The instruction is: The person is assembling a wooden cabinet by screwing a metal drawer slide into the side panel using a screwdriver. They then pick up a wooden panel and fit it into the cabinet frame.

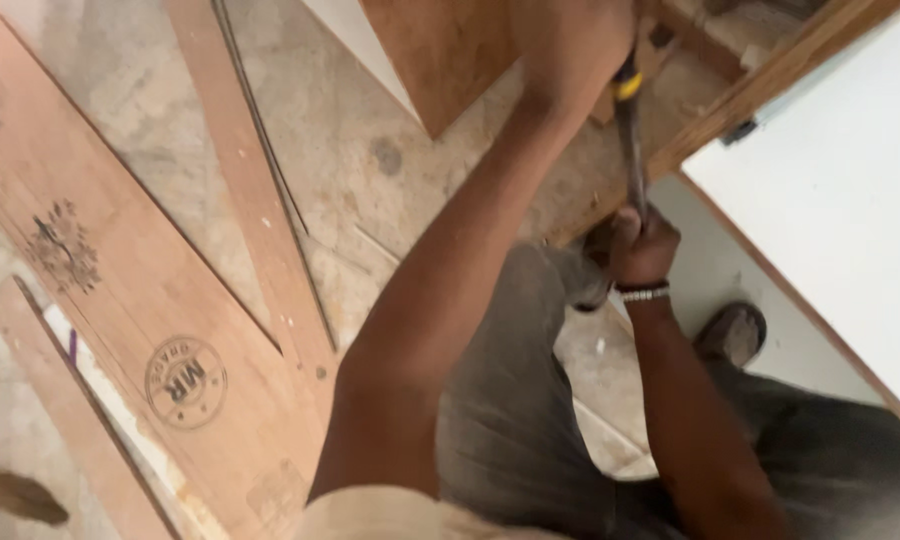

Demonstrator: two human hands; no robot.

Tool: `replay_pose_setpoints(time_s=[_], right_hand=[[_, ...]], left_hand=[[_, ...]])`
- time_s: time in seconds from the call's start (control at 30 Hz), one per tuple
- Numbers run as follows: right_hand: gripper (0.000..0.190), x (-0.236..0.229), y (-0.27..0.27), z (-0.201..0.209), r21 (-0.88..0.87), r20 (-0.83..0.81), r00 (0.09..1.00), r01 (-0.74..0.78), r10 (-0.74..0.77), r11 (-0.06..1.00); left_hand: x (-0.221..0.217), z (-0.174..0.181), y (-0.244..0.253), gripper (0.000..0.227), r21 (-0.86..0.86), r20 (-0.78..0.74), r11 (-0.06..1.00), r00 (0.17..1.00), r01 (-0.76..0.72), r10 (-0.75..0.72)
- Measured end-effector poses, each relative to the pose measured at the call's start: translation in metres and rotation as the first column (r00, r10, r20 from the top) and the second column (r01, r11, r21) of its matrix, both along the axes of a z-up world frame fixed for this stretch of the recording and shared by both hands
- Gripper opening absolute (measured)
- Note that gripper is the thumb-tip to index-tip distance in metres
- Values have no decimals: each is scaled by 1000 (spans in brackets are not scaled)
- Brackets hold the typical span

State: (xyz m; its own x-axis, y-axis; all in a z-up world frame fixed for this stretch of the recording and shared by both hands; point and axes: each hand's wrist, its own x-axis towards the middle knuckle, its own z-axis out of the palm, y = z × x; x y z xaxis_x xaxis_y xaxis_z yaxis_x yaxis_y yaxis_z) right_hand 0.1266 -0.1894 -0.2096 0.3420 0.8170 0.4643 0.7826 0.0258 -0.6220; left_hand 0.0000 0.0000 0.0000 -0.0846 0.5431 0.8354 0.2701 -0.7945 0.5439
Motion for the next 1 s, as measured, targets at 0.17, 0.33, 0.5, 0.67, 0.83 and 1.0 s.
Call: replay_pose_setpoints(time_s=[0.17,0.33,0.5,0.67,0.83,1.0], right_hand=[[56,5,-23,22,47,-225,959,-164,170,985],[47,15,-40,70,-322,-201,963,-238,180,916],[39,39,-96,86,-723,-291,939,-341,182,602],[41,92,-170,95,-819,-408,913,-376,20,434],[36,116,-193,87,-607,-374,866,-499,332,619],[27,118,-192,76,-494,-612,748,-615,257,614]], left_hand=[[-21,17,-41,35,-108,258,960,940,260,-225],[-17,21,-95,46,-247,478,866,832,434,-281],[-1,-42,-159,59,-458,603,599,725,657,-333],[32,-100,-185,60,-412,865,208,452,887,-216],[53,-126,-172,65,-279,869,109,299,954,-394],[65,-131,-172,59,-324,886,121,346,938,-308]])
